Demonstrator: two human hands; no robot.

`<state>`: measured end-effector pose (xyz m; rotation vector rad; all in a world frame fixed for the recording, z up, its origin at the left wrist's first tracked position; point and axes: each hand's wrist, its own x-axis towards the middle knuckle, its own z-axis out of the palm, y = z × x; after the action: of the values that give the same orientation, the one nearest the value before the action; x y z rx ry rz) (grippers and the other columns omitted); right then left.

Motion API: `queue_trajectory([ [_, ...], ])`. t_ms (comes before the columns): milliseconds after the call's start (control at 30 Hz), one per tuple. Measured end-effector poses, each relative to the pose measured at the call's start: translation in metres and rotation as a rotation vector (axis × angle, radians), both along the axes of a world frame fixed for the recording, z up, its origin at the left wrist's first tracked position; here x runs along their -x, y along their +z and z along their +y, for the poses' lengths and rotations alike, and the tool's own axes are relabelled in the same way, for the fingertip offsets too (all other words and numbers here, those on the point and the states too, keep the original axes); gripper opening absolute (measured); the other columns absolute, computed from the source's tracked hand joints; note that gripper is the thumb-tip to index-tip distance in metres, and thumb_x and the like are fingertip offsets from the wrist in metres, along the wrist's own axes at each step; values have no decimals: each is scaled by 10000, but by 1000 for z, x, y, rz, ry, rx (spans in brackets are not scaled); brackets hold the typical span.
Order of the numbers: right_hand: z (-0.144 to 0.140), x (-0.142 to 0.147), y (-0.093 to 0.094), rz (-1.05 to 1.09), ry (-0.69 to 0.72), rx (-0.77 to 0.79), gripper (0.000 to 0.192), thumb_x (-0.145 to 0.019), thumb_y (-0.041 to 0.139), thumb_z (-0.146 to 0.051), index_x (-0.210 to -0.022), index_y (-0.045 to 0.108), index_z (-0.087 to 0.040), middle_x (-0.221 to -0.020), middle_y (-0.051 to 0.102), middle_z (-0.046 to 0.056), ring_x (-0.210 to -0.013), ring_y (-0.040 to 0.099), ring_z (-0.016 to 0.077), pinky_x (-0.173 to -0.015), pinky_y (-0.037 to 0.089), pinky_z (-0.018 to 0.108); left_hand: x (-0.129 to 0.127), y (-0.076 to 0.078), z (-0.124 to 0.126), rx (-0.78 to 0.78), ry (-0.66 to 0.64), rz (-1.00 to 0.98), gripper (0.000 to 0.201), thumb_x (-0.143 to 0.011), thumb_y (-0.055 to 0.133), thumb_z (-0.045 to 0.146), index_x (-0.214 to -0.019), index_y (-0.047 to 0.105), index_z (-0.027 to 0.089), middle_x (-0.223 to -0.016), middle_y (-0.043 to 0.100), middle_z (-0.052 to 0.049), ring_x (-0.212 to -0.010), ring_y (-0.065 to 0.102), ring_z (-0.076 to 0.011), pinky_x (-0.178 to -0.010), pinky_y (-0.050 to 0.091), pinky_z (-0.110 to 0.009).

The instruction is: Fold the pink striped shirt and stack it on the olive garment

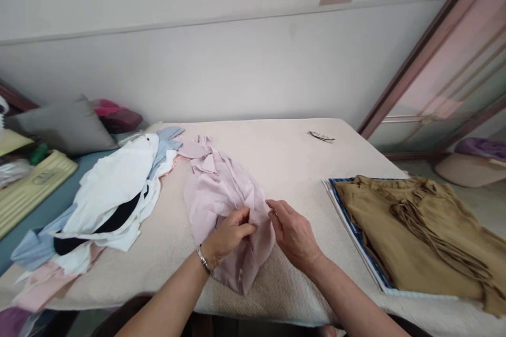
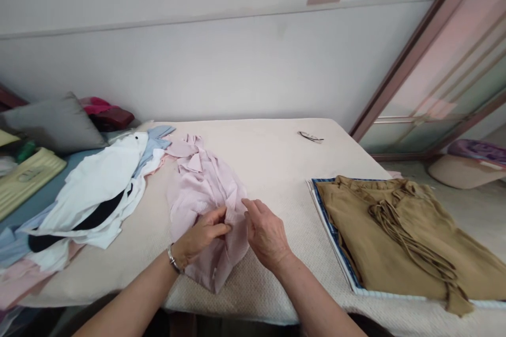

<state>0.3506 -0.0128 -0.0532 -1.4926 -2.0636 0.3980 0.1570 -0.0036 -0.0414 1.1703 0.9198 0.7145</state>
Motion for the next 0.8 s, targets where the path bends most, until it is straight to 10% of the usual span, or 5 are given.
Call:
queue_trajectory([
  [200,3,-1,-1,3,257,84,671,-887,358,-43,-1496,403,-321,-1283,580,63,-1123,571,179,-926,477,330,-2,-8,-5,-339,-60,232,55,-797,541,177,-835,574,200,-796,536,3,-772,473,-168,-719,368,-288],
  [400,4,1,-5,-93,279,160,282,-886,369,-99,-924,626,-209,-889,621,27,-827,583,153,-740,416,253,-5,-5,-13,-379,-126,271,105,-784,513,147,-824,580,218,-763,554,16,-722,472,-159,-665,352,-279],
  [533,10,-9,7,10,119,113,279,-903,374,-195,-973,643,-217,-907,675,46,-828,613,182,-747,418,279,22,12,2,-396,-69,314,157,-849,495,190,-928,629,211,-881,671,-31,-804,601,-180,-732,429,-278],
  [700,26,-47,24,104,-193,57,273,-869,415,-302,-943,664,-218,-743,670,34,-688,602,197,-664,411,293,108,30,35,-489,317,1139,186,-915,450,247,-972,622,203,-879,686,-92,-834,644,-252,-751,447,-344],
  [800,32,-63,21,30,-278,49,252,-856,429,-322,-876,659,-222,-676,639,22,-627,580,187,-615,377,288,149,26,44,-396,248,1508,230,-923,431,231,-1029,631,189,-939,686,-141,-903,647,-297,-761,451,-374],
])
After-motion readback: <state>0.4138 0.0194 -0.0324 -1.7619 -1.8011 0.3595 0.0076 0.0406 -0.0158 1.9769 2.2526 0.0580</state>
